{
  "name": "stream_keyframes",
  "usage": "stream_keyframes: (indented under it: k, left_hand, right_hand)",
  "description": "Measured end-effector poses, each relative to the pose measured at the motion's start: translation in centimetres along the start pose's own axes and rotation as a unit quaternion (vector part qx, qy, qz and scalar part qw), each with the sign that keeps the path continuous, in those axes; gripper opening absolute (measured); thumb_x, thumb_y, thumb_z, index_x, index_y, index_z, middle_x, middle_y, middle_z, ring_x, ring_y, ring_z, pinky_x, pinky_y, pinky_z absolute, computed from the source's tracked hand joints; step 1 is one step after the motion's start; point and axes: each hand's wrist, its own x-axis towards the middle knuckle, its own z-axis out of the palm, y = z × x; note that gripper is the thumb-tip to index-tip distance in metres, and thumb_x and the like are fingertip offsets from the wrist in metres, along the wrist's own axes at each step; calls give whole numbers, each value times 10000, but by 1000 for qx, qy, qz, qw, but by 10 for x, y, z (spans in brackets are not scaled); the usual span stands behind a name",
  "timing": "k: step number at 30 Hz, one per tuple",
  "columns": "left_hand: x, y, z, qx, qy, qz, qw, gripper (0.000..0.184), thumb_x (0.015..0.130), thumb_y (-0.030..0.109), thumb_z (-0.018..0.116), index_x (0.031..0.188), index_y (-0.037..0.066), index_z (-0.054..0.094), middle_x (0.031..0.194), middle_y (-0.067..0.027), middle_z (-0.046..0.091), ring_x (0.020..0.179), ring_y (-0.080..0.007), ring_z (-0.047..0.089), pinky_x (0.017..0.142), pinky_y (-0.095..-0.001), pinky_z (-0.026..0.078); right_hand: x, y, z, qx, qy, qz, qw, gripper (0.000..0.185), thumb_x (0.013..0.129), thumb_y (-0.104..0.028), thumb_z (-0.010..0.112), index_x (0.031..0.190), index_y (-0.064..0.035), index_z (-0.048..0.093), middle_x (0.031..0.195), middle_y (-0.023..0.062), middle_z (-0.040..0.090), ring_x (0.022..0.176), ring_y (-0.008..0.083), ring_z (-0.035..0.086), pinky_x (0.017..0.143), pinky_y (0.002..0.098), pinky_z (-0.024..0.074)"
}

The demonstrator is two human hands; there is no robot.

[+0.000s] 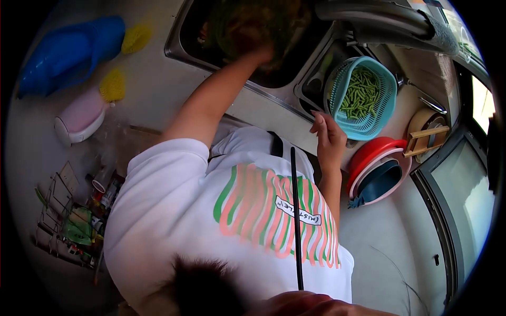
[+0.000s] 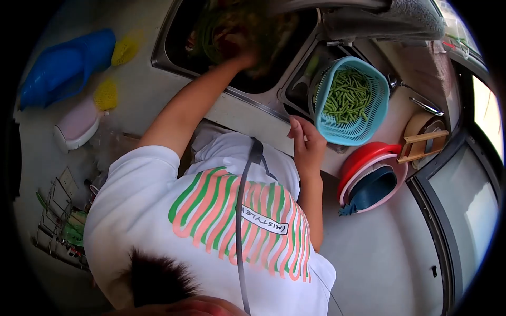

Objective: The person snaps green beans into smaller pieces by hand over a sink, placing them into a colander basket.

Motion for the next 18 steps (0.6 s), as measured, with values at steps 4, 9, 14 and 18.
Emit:
stream_keyframes:
  k: [4,9,14,18]
  left_hand:
    - [0,26,-1,-16,-68,-16,997,246,981,136,581,1149,10,710,1193,-215,687,1067,-344,655,945,-425,514]
    - [-60,59,-46,-79,-43,-28,995,280,1016,148,567,1233,29,699,1247,-205,668,1108,-325,640,983,-411,499]
    - [-175,132,-128,-204,149,98,963,245,1033,195,603,1157,13,709,1076,-136,672,1051,-292,634,926,-375,490]
    - [-260,190,-192,-204,124,161,958,258,1048,213,592,1186,29,710,979,-78,655,953,-238,620,861,-355,490]
  right_hand:
    - [-3,15,1,-24,-13,0,1000,215,1027,-181,654,1081,9,740,758,65,672,693,121,641,621,261,489]
    - [21,19,-6,-32,-40,-36,998,205,1029,-147,639,1115,18,724,826,103,703,717,161,663,655,278,514]
    - [49,-11,1,38,-57,-102,992,260,1019,-85,628,1262,-4,674,1008,124,713,840,176,679,758,293,537]
    - [61,-47,13,93,-56,-205,973,320,1029,-78,615,1345,-33,636,1112,111,704,985,153,666,844,288,532]
